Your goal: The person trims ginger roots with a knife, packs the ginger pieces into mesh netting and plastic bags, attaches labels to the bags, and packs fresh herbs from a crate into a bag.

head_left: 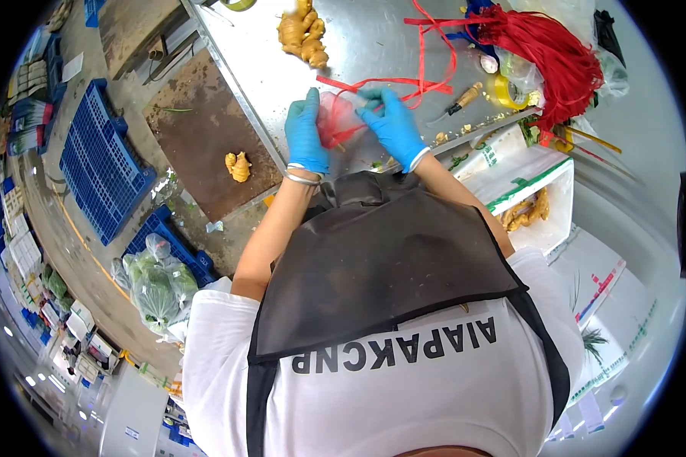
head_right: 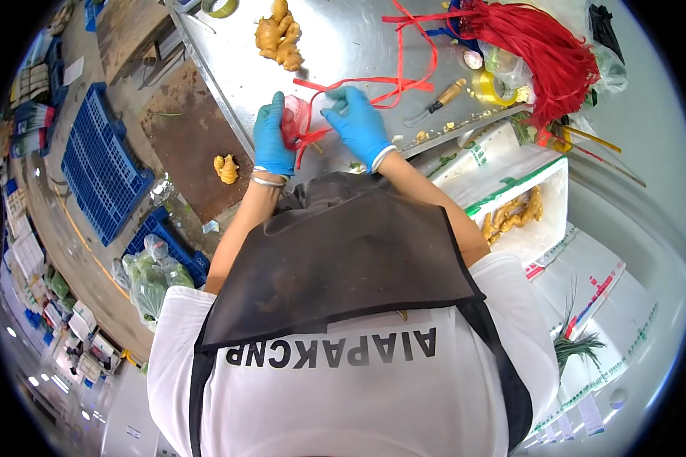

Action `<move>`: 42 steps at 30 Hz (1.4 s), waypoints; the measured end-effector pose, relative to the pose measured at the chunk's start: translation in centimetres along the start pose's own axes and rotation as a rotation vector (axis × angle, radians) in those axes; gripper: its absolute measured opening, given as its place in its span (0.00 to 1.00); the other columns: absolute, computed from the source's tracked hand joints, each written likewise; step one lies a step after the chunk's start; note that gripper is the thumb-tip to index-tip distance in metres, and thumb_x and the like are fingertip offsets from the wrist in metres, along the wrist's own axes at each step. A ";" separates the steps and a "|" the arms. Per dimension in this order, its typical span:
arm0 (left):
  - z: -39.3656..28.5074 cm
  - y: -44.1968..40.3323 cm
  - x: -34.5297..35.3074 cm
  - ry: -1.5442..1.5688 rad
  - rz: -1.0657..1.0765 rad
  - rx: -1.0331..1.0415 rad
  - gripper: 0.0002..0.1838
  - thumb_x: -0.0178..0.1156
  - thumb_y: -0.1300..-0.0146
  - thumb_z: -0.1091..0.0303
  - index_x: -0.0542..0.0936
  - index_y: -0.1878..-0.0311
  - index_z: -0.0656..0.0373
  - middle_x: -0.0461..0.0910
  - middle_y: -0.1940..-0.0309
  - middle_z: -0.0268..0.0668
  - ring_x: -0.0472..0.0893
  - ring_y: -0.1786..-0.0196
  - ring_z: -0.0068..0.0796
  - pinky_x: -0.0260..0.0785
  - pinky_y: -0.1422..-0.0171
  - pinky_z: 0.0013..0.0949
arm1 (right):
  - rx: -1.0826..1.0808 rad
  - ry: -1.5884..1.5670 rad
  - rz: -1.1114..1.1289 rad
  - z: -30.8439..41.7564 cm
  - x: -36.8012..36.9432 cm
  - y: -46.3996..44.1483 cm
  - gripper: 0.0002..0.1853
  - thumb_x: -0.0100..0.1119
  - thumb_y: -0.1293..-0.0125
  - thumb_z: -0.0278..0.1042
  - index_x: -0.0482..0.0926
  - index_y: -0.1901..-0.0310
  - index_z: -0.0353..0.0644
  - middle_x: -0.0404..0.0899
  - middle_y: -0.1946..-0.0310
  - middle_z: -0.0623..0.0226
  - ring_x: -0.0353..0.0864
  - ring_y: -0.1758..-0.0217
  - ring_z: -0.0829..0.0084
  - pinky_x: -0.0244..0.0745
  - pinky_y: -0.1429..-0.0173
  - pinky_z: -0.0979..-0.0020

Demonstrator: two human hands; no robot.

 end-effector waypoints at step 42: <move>-1.0 3.9 -1.8 -0.371 0.504 -0.251 0.15 0.58 0.32 0.59 0.78 0.50 0.59 0.75 0.66 0.28 0.69 0.73 0.16 0.60 0.73 0.18 | 0.369 -0.031 -0.084 -6.9 -5.9 -6.3 0.17 0.56 0.34 0.36 0.79 0.46 0.41 0.83 0.55 0.60 0.83 0.57 0.66 0.77 0.52 0.66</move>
Point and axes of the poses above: each hand's wrist, its own y-axis away from the middle knuckle, its own x-axis out of the palm, z = x × y, the point moved 2 cm from there along -y, towards the middle knuckle
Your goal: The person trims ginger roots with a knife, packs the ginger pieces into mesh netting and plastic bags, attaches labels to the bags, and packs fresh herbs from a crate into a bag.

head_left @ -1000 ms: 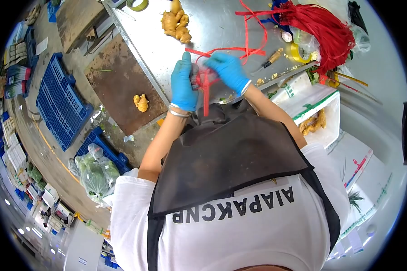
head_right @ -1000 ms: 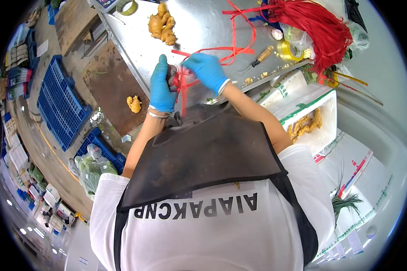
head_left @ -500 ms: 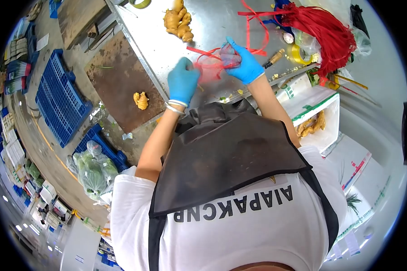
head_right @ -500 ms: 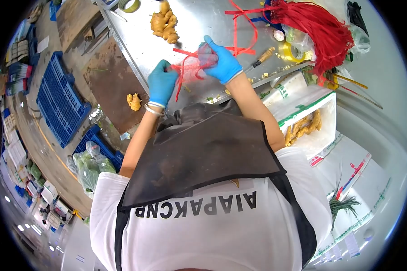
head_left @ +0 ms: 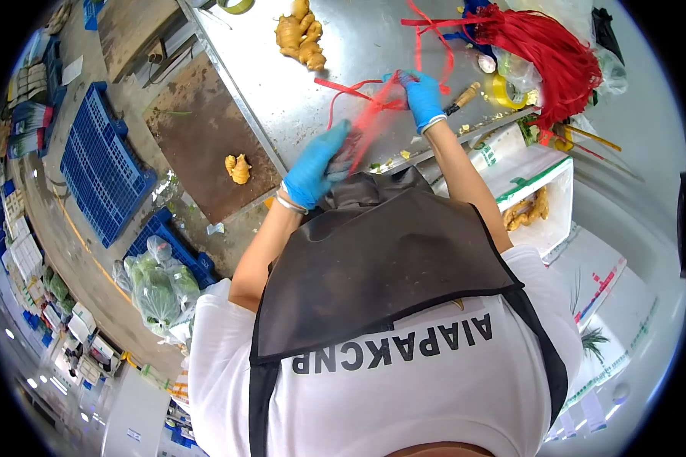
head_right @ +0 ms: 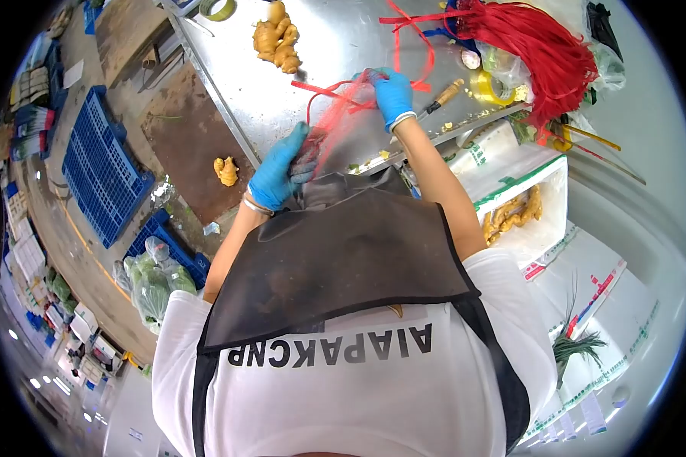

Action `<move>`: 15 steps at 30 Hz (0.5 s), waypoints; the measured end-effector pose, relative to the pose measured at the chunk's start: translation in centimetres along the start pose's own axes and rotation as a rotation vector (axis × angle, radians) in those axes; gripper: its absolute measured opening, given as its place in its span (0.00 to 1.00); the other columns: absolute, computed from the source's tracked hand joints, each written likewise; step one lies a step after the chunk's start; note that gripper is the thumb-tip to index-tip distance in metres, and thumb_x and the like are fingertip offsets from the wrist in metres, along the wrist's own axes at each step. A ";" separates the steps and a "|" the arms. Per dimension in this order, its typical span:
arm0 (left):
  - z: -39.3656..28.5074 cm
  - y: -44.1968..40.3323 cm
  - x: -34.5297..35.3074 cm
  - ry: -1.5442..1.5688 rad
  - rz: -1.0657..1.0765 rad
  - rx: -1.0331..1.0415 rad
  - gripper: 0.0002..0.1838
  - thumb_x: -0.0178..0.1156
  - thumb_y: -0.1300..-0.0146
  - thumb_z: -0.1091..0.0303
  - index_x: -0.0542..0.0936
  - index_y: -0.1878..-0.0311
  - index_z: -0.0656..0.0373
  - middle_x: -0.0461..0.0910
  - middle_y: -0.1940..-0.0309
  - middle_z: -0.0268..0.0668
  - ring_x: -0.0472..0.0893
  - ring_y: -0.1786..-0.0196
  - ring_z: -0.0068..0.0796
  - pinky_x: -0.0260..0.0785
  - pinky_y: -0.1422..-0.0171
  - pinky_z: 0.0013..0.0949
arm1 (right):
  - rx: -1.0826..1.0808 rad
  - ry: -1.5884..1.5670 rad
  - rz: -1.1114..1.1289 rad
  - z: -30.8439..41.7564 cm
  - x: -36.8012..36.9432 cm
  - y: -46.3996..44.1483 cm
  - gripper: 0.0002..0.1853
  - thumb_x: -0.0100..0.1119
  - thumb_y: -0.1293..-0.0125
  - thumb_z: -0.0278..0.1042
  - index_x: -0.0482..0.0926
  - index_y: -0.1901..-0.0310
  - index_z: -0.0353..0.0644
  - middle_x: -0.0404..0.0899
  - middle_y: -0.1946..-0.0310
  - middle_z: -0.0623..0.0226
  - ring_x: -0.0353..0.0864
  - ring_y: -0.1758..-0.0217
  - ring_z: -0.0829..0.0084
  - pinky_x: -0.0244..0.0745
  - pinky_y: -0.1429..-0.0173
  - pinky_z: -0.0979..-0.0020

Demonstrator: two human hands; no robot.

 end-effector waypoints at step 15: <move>2.3 -1.9 -12.5 0.565 -0.713 0.456 0.07 0.52 0.33 0.73 0.78 0.56 0.62 0.81 0.66 0.37 0.81 0.66 0.31 0.75 0.65 0.29 | -0.201 0.125 0.763 8.6 10.3 7.0 0.24 0.61 0.37 0.49 0.79 0.44 0.43 0.79 0.72 0.70 0.73 0.73 0.78 0.70 0.68 0.72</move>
Point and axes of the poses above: each hand's wrist, its own y-axis away from the middle knuckle, its own x-axis out of the palm, z = x × y, the point moved 2 cm from there along -y, towards the middle knuckle
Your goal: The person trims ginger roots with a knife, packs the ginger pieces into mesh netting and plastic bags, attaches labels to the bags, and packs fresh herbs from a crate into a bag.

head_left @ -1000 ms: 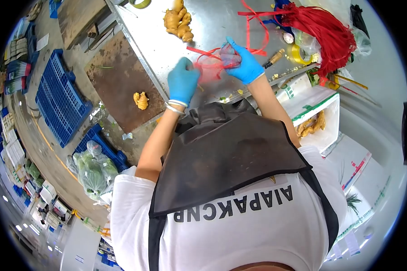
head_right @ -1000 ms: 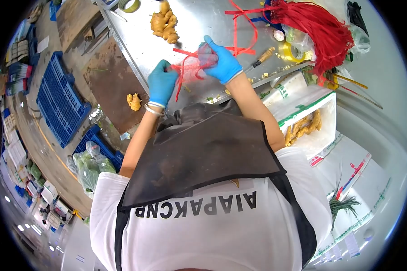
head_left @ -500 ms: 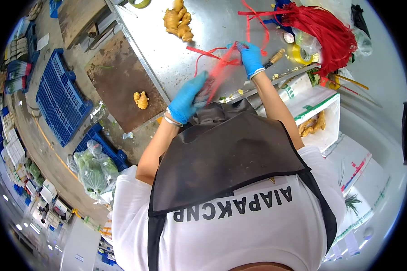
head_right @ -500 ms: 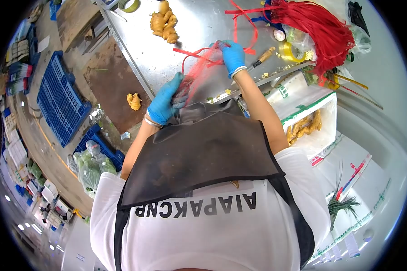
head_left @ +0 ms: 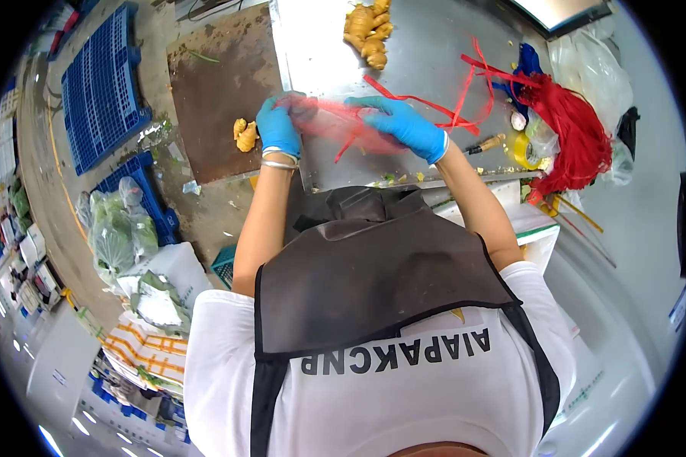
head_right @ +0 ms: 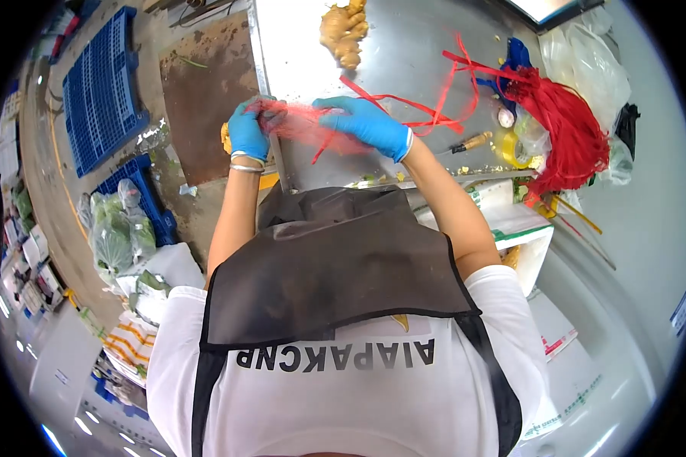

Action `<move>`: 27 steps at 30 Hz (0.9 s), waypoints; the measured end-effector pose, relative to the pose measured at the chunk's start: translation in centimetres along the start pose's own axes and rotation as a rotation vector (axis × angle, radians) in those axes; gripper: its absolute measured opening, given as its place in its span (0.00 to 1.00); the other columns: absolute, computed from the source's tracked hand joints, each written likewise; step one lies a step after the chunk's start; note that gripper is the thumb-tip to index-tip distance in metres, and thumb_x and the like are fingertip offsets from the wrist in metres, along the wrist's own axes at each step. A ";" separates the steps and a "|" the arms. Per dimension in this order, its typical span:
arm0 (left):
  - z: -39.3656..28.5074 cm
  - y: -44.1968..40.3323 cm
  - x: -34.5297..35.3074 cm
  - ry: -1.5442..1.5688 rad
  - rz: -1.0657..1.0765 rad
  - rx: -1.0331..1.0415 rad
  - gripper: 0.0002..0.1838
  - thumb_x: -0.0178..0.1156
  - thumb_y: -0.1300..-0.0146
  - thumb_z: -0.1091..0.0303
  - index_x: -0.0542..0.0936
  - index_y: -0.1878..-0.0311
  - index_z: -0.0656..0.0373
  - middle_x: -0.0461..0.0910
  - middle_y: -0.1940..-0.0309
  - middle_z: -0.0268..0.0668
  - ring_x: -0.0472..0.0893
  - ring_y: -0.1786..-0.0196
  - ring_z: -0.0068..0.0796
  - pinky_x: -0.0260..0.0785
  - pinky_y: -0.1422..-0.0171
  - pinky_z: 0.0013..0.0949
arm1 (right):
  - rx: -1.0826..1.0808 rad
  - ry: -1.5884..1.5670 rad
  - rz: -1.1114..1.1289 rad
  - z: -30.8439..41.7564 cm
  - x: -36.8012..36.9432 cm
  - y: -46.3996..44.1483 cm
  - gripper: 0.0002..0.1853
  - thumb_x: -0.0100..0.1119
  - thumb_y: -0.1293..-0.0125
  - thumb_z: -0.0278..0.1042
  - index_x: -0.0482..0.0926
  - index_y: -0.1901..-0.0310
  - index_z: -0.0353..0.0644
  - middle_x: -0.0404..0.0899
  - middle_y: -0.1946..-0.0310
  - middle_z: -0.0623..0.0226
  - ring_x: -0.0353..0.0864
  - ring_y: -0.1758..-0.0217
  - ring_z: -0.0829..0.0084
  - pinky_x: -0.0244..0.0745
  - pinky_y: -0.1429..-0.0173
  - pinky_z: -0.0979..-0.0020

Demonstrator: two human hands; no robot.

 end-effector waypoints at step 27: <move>7.8 -10.8 -31.1 -0.635 -0.840 -0.128 0.30 0.51 0.32 0.44 0.78 0.60 0.69 0.82 0.63 0.58 0.80 0.61 0.58 0.70 0.55 0.48 | 0.128 0.984 0.015 -12.8 27.3 -28.5 0.13 0.50 0.34 0.40 0.81 0.56 0.44 0.81 0.55 0.49 0.79 0.49 0.47 0.74 0.46 0.53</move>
Point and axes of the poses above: each hand's wrist, its own y-axis away from the middle knuckle, its own x-axis out of the palm, z = x × y, the point moved 2 cm from there along -y, towards the middle knuckle
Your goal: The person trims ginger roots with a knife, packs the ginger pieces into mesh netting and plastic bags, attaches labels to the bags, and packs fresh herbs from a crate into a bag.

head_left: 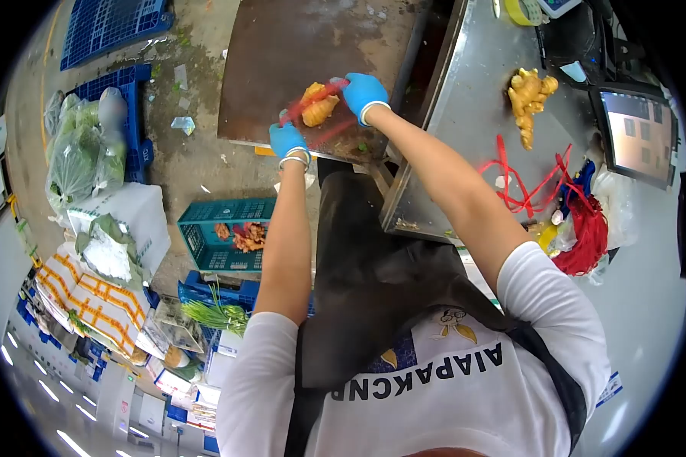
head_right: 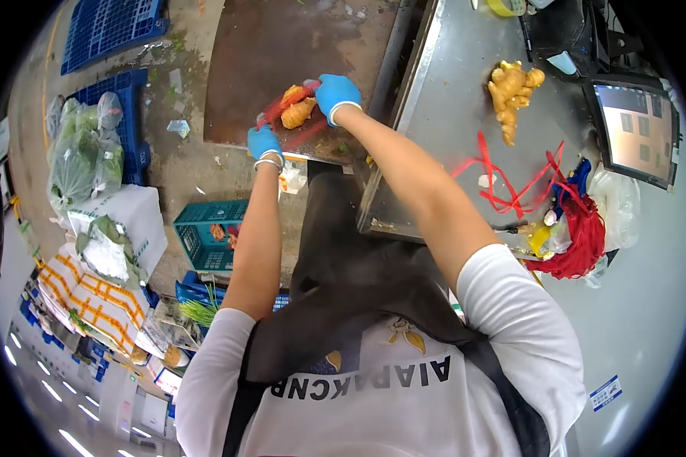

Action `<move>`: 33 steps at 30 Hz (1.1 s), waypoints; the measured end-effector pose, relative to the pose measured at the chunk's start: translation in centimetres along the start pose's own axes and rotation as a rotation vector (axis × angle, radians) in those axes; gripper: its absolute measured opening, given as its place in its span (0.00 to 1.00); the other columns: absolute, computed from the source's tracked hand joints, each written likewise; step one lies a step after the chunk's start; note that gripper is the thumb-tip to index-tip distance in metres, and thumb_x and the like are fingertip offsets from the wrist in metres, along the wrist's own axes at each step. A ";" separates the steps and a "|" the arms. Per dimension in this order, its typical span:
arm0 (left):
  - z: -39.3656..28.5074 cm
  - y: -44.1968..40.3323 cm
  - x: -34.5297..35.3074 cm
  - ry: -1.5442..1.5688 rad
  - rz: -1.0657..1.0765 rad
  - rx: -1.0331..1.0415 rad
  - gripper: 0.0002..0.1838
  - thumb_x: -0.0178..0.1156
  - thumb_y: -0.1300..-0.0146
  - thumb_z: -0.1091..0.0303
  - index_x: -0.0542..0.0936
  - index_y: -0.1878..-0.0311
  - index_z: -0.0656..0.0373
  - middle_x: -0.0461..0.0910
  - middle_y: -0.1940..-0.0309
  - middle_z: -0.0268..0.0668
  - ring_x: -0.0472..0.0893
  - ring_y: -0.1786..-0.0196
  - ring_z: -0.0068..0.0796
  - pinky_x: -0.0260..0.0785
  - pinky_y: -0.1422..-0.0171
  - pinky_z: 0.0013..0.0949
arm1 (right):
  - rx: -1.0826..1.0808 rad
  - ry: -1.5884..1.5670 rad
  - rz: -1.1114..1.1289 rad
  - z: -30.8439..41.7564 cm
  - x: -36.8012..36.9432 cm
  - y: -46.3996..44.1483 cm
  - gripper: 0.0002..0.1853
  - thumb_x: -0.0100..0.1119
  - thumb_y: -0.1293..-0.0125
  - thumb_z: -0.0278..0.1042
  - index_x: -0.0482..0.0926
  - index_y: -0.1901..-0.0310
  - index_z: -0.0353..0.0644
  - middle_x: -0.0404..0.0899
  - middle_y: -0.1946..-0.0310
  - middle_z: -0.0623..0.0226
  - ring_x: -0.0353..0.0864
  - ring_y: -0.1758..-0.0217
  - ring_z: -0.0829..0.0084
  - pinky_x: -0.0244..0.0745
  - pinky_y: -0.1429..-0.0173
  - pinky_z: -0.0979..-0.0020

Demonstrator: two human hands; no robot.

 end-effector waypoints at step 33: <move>-17.2 27.5 -2.7 0.459 1.149 0.260 0.15 0.55 0.31 0.62 0.81 0.50 0.61 0.83 0.57 0.34 0.80 0.58 0.20 0.74 0.56 0.25 | 0.032 -1.033 0.106 -9.1 -22.9 27.2 0.16 0.58 0.32 0.40 0.77 0.48 0.40 0.74 0.74 0.78 0.66 0.76 0.88 0.61 0.73 0.81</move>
Point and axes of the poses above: each hand's wrist, its own y-axis away from the middle knuckle, its own x-axis out of the palm, z = x × y, the point moved 2 cm from there along -y, towards the middle knuckle
